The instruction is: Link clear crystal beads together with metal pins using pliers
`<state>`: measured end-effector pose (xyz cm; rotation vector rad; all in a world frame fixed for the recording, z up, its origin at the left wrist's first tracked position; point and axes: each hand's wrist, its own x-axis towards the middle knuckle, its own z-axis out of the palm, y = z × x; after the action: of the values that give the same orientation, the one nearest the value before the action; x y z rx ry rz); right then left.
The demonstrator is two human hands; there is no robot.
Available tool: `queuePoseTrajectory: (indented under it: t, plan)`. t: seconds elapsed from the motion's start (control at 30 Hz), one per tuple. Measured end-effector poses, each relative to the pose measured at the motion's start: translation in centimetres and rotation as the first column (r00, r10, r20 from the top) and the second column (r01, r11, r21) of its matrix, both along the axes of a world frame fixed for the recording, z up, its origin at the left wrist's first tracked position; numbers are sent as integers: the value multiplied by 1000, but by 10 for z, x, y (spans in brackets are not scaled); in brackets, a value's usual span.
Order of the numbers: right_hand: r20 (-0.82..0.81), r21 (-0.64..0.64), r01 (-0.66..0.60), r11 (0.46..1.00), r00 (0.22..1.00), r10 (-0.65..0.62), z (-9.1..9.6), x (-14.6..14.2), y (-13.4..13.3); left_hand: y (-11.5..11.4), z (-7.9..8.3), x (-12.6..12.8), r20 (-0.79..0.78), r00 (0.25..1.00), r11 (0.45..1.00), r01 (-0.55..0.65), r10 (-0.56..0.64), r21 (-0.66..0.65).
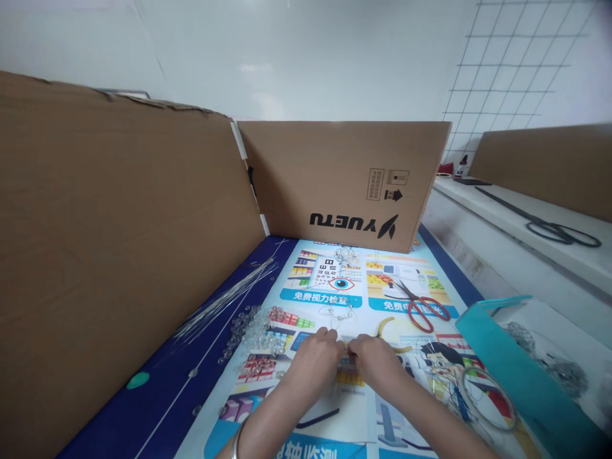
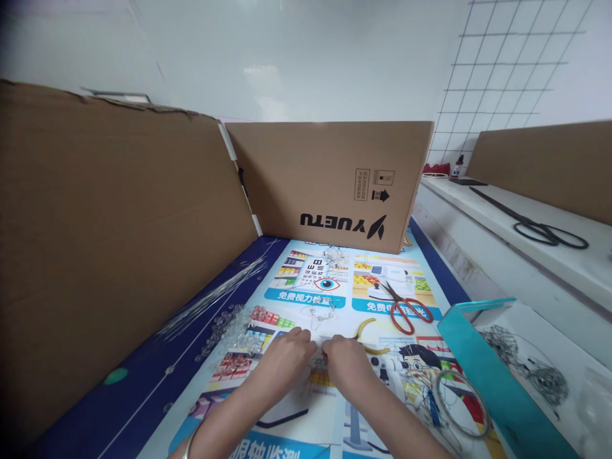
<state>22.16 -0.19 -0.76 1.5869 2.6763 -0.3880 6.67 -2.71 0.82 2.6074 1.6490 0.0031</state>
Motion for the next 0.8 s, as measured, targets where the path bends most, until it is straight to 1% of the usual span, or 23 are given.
queuePoseTrajectory:
  t: [0.13, 0.27, 0.37, 0.47, 0.57, 0.63, 0.67, 0.73, 0.8]
  plan:
    - [-112, -21, 33, 999, 993, -35, -1, 0, 2, 1, -2, -1, 11, 999, 999, -45, 45, -19]
    - [-276, -55, 69, 996, 958, -82, -2, 2, 6, 4, -5, -4, 61, 990, 992, -126, 127, -16]
    - [-403, -105, 92, 990, 906, -127, -4, 3, 8, 8, -8, -8, 161, 969, 982, -180, 188, -60]
    - [-521, -191, 112, 975, 830, -197, -9, 4, 9, 12, -10, -11, 334, 917, 976, -196, 218, -98]
    - [-616, -308, 117, 944, 731, -292, -16, 4, 10, 16, -15, -14, 506, 830, 972, -195, 235, -130]
    - [-664, -385, 111, 916, 657, -358, -21, 2, 12, 19, -20, -15, 607, 750, 965, -191, 262, -180]
    - [-682, -419, 106, 902, 619, -390, -23, 2, 12, 20, -23, -15, 660, 690, 955, -189, 296, -230]
    - [-710, -476, 92, 875, 547, -444, -26, 0, 14, 23, -31, -15, 744, 544, 920, -175, 388, -352]
    - [-727, -520, 72, 851, 486, -486, -27, -1, 15, 25, -38, -13, 783, 418, 885, -148, 460, -441]
